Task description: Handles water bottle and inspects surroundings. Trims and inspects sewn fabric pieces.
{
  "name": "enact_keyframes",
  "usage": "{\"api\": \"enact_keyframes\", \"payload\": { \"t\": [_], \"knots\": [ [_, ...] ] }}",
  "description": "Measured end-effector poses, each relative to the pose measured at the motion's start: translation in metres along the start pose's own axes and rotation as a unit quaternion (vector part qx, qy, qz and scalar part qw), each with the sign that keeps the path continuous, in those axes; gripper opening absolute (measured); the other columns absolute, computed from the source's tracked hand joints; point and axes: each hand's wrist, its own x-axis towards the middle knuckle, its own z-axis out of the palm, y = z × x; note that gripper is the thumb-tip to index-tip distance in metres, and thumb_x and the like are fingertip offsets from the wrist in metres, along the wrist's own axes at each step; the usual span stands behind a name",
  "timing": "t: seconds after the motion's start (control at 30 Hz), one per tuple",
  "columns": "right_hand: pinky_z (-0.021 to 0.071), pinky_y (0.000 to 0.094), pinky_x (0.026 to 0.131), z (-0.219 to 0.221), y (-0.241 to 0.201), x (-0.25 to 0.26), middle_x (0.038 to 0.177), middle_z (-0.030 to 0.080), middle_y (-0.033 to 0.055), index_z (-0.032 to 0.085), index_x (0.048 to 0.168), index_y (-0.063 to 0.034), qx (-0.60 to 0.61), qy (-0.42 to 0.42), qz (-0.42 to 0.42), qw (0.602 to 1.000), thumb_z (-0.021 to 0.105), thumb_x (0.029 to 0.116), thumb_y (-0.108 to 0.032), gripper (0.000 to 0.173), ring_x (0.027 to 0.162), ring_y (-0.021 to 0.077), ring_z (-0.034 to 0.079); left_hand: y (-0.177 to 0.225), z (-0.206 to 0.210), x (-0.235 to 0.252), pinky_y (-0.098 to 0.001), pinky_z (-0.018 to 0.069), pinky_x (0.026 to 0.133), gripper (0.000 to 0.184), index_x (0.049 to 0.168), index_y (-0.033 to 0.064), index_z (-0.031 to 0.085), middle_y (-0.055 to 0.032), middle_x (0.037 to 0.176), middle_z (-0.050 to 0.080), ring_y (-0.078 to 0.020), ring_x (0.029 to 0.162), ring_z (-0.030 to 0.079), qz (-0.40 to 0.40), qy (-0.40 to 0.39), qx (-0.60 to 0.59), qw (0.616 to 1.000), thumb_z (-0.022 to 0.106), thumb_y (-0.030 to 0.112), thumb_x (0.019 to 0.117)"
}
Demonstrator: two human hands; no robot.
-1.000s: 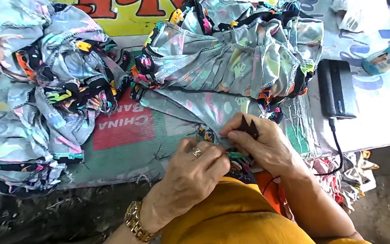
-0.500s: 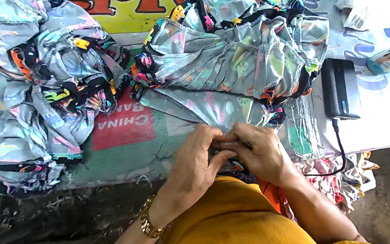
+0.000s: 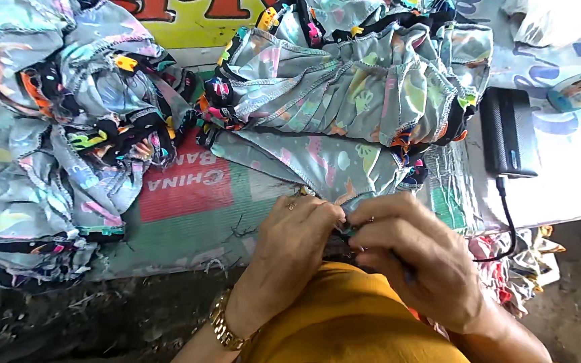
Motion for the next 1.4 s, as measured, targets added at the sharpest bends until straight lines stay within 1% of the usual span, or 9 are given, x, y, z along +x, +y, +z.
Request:
{"api": "enact_keyframes", "payload": {
  "t": [0.1,0.17,0.33,0.53,0.6,0.67,0.8,0.9,1.4],
  "knots": [
    [0.0460,0.0155,0.059,0.002,0.018,0.011,0.087,0.059,-0.0017,0.063,0.109,-0.0062,0.004,-0.019,0.042,0.999,0.037,0.1096,-0.049,0.050,0.072,-0.0004,0.055,0.001,-0.004,0.000,-0.0295,0.0486,0.082,0.017,0.099,0.0068,0.070,-0.0031,0.088,0.071,-0.0117,0.085,0.065,-0.006,-0.006,0.003,1.000,0.054,0.011,0.1042],
    [0.0446,0.0191,0.053,0.006,0.024,0.013,0.080,0.056,-0.0048,0.059,0.113,-0.0091,-0.012,-0.051,0.081,0.995,0.029,0.1087,-0.056,0.056,0.065,0.0008,0.054,0.001,-0.007,0.001,-0.0271,0.0485,0.079,0.019,0.099,0.0071,0.070,-0.0014,0.087,0.069,-0.0102,0.083,0.063,-0.032,-0.012,-0.013,0.999,0.054,0.013,0.1047],
    [0.0449,0.0244,0.053,0.011,0.017,0.011,0.085,0.061,-0.0023,0.064,0.109,-0.0105,-0.088,-0.058,0.085,0.991,0.043,0.1086,-0.033,0.031,0.068,0.0059,0.058,-0.001,-0.010,0.004,-0.0190,0.0506,0.071,0.016,0.100,0.0097,0.067,0.0056,0.082,0.069,-0.0017,0.075,0.062,-0.105,-0.008,-0.049,0.993,0.054,0.018,0.1049],
    [0.0484,0.0270,0.057,0.019,0.015,-0.004,0.091,0.065,0.0013,0.069,0.115,-0.0102,-0.154,-0.054,0.088,0.983,0.054,0.1043,-0.033,0.029,0.072,0.0107,0.062,0.000,-0.008,0.001,-0.0159,0.0519,0.072,0.016,0.100,0.0070,0.069,0.0037,0.086,0.067,0.0003,0.079,0.062,-0.127,0.034,-0.119,0.984,0.058,0.019,0.1045],
    [0.0498,0.0276,0.057,0.020,0.014,-0.007,0.092,0.067,0.0025,0.068,0.119,-0.0087,-0.166,-0.040,0.090,0.981,0.057,0.1030,-0.033,0.031,0.072,0.0119,0.063,0.002,-0.006,-0.004,-0.0174,0.0548,0.078,0.015,0.099,0.0048,0.070,-0.0007,0.093,0.069,-0.0026,0.088,0.065,-0.104,0.070,-0.130,0.984,0.062,0.017,0.1030],
    [0.0508,0.0277,0.058,0.021,0.014,-0.009,0.092,0.069,0.0039,0.067,0.115,-0.0076,-0.167,-0.029,0.088,0.982,0.058,0.1023,-0.032,0.029,0.072,0.0128,0.065,0.005,-0.003,-0.013,-0.0206,0.0551,0.085,0.013,0.100,0.0078,0.069,-0.0017,0.097,0.071,-0.0061,0.096,0.067,-0.066,0.089,-0.104,0.988,0.062,0.018,0.1030],
    [0.0513,0.0268,0.062,0.020,0.018,-0.016,0.092,0.071,0.0063,0.070,0.111,-0.0066,-0.143,-0.005,0.053,0.988,0.060,0.1036,-0.028,0.025,0.077,0.0130,0.066,0.011,0.003,-0.029,-0.0306,0.0511,0.091,0.009,0.111,0.0095,0.063,-0.0060,0.100,0.063,-0.0162,0.096,0.063,0.039,0.087,-0.045,0.994,0.061,0.012,0.1023],
    [0.0532,0.0270,0.067,0.021,0.020,-0.019,0.094,0.073,0.0088,0.070,0.111,-0.0066,-0.152,0.021,0.019,0.988,0.060,0.1041,-0.025,0.022,0.083,0.0150,0.069,0.013,0.007,-0.030,-0.0330,0.0489,0.092,0.012,0.112,0.0076,0.063,-0.0080,0.099,0.060,-0.0193,0.093,0.060,0.077,0.088,-0.007,0.993,0.060,0.010,0.1011],
    [0.0528,0.0275,0.066,0.024,0.026,-0.016,0.094,0.075,0.0079,0.072,0.108,-0.0068,-0.162,0.040,-0.001,0.986,0.061,0.1036,-0.021,0.018,0.082,0.0146,0.070,0.013,0.006,-0.031,-0.0309,0.0517,0.093,0.012,0.112,0.0064,0.063,-0.0079,0.105,0.066,-0.0173,0.100,0.064,0.049,0.116,-0.052,0.991,0.061,0.009,0.1011]
  ]
}}
